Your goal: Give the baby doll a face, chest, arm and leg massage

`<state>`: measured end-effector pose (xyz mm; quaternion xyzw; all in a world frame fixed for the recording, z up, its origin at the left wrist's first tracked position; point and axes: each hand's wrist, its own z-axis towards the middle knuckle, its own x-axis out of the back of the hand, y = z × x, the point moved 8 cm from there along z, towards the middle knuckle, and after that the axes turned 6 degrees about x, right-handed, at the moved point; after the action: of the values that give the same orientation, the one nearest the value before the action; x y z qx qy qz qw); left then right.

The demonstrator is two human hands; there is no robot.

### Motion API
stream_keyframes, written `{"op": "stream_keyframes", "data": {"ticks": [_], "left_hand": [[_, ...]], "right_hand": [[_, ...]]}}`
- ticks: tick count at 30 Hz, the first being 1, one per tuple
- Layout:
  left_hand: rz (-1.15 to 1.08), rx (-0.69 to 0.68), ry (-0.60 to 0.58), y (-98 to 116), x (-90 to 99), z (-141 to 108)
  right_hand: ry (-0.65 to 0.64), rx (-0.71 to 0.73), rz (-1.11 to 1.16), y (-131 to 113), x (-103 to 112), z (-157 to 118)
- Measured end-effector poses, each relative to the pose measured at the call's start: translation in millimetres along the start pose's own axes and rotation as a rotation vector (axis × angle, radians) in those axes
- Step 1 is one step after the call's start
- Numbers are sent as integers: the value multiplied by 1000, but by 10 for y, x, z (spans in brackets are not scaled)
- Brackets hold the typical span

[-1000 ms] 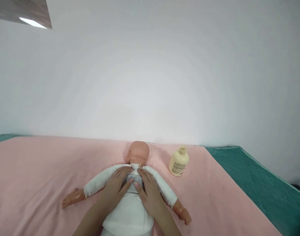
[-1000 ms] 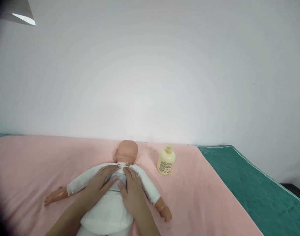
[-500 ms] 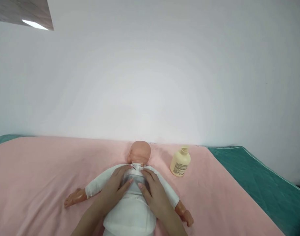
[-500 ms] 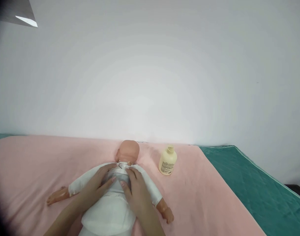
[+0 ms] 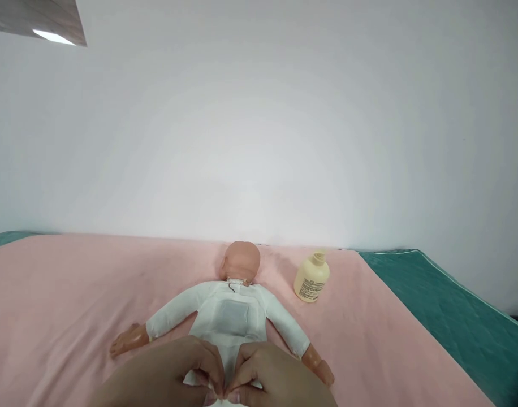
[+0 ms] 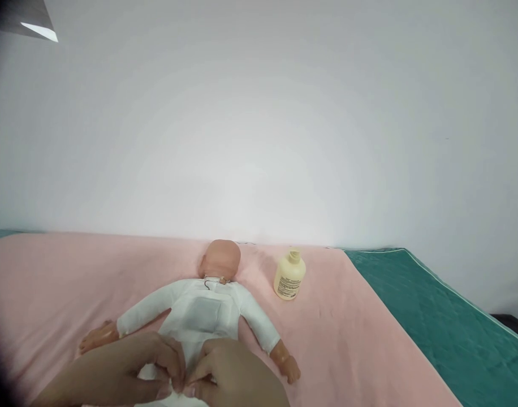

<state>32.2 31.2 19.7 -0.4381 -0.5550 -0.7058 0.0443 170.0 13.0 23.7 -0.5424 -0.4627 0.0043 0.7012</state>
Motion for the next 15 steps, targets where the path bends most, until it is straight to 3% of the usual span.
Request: {"op": "stream_keyframes", "data": {"ticks": [2,3,5,10,15], "left_hand": [[-67,76,-292,26,-205,29],[-84,122,-347,25,-236,38],[-89,185,-329,10,-213,68],[-81,194,-363,9,-259,84],[-94,201,-290,-4,-192,104]], "right_hand": [[-37,-55,-10,85,-57,31],[-62,-83,-12,120,-85,45],[-97,-126,-6,158,-125,72],[-90,-198,1,177,-135,105],[-38,-77,65,144,-84,116]]}}
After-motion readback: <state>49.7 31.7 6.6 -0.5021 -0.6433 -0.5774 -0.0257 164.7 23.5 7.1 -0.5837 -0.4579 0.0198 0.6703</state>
